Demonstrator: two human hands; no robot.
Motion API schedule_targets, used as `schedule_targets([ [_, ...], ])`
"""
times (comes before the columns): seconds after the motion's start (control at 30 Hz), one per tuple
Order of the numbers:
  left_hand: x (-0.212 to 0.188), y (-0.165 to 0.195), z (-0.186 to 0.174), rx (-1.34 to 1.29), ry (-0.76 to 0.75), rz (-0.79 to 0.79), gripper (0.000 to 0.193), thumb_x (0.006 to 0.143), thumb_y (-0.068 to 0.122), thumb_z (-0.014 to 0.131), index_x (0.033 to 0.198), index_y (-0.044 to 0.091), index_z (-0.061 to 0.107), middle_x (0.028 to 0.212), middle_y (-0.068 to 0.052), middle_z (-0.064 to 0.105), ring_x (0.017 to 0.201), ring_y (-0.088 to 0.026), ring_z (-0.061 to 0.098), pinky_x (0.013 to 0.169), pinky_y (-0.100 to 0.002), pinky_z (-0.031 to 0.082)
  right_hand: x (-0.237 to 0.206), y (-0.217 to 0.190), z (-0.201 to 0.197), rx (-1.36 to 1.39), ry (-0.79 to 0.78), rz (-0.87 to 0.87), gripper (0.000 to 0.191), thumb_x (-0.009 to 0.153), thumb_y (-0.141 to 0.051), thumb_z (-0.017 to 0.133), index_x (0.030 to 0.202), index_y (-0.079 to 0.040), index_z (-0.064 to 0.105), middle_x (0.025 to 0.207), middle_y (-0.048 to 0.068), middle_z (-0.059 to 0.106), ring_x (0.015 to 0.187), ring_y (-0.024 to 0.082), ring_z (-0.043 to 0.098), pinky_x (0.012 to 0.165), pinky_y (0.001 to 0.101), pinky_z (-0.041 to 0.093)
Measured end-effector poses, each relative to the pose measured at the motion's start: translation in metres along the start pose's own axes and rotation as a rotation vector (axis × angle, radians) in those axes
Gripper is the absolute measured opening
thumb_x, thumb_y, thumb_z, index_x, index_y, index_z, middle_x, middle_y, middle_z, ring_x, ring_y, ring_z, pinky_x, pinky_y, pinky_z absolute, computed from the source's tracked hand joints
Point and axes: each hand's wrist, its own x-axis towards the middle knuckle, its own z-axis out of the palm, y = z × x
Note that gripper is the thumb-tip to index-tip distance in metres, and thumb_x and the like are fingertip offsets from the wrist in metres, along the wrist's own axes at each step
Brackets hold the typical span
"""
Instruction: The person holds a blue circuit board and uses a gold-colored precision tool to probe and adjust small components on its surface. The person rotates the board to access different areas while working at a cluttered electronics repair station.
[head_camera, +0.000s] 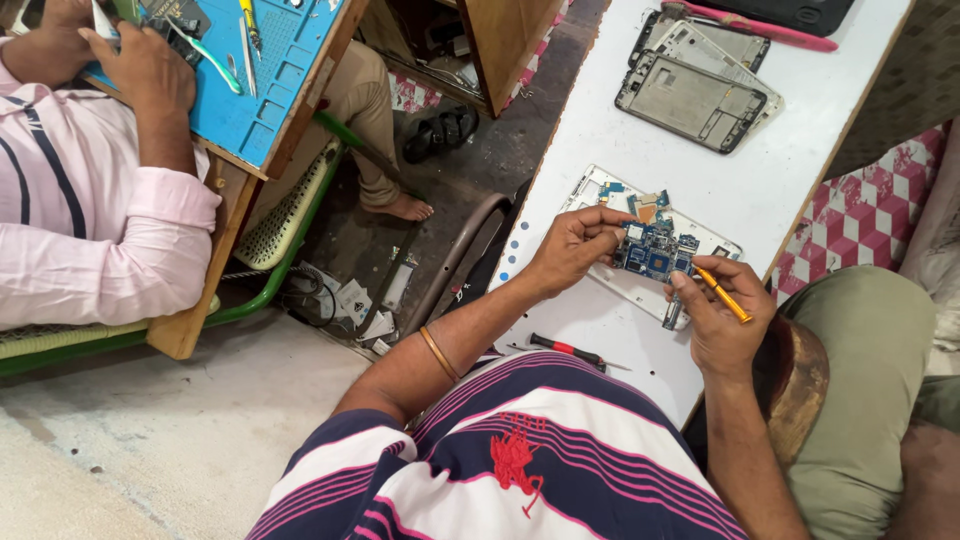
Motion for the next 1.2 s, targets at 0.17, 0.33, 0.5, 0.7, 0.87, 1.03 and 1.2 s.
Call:
schedule_targets([
  [0.17,0.0005,-0.0001,-0.0023,-0.017,-0.006,-0.016,0.025,0.103,0.013,0.06,0.123,0.001,0.068,0.091,-0.004,0.071,0.077,-0.006,0.069,0.068,-0.021,0.061,0.0003,0.0007,0.0001,-0.011,0.001,0.009,0.024,0.097,0.006,0.073,0.118,0.006,0.063,0.102,0.013,0.07,0.087,0.016,0.074,0.081,0.0298,0.065],
  [0.33,-0.0004,0.0001,-0.0034,-0.03,-0.02,0.01,0.024,0.104,0.013,0.062,0.123,0.0,0.069,0.093,-0.003,0.068,0.078,-0.005,0.067,0.069,-0.021,0.06,0.0002,-0.0004,0.0001,-0.022,0.0,0.003,0.024,0.097,0.006,0.073,0.118,0.007,0.063,0.1,0.014,0.071,0.086,0.016,0.074,0.08,0.0291,0.065],
  [0.5,0.0,0.0016,-0.0028,-0.041,-0.016,-0.032,0.025,0.102,0.013,0.062,0.123,0.001,0.068,0.091,-0.005,0.071,0.076,-0.006,0.069,0.067,-0.021,0.061,0.0005,-0.0007,0.0015,-0.03,0.003,-0.015,0.025,0.096,0.006,0.074,0.119,0.006,0.063,0.099,0.013,0.07,0.085,0.016,0.073,0.078,0.0278,0.063],
  [0.7,0.0043,0.0016,-0.0046,-0.035,0.005,-0.078,0.022,0.101,0.012,0.065,0.118,-0.001,0.069,0.089,-0.008,0.074,0.074,-0.007,0.069,0.067,-0.021,0.061,-0.0004,-0.0017,0.0012,-0.044,0.005,-0.023,0.024,0.097,0.007,0.073,0.118,0.006,0.063,0.099,0.013,0.071,0.086,0.016,0.073,0.078,0.0286,0.064],
  [0.87,0.0048,-0.0018,-0.0064,-0.075,-0.003,-0.068,0.019,0.101,0.011,0.064,0.114,-0.001,0.069,0.088,-0.006,0.073,0.074,-0.007,0.069,0.067,-0.021,0.061,-0.0006,-0.0005,0.0011,-0.05,0.006,-0.031,0.023,0.097,0.007,0.073,0.118,0.006,0.063,0.101,0.013,0.07,0.086,0.017,0.073,0.078,0.0288,0.064],
  [1.03,0.0038,-0.0034,-0.0064,-0.084,-0.008,-0.058,0.018,0.101,0.01,0.064,0.114,-0.001,0.069,0.086,-0.007,0.072,0.071,-0.006,0.067,0.066,-0.02,0.06,-0.0002,-0.0006,0.0005,-0.039,0.003,-0.02,0.024,0.097,0.007,0.073,0.118,0.006,0.063,0.1,0.013,0.07,0.086,0.016,0.073,0.078,0.0283,0.063],
  [1.2,0.0043,-0.0021,-0.0069,-0.101,-0.007,-0.065,0.018,0.101,0.01,0.065,0.114,-0.002,0.07,0.087,-0.005,0.07,0.071,-0.005,0.065,0.065,-0.02,0.059,-0.0001,-0.001,0.0002,-0.06,0.005,-0.015,0.024,0.096,0.007,0.074,0.118,0.007,0.062,0.1,0.014,0.07,0.085,0.016,0.073,0.078,0.0284,0.063],
])
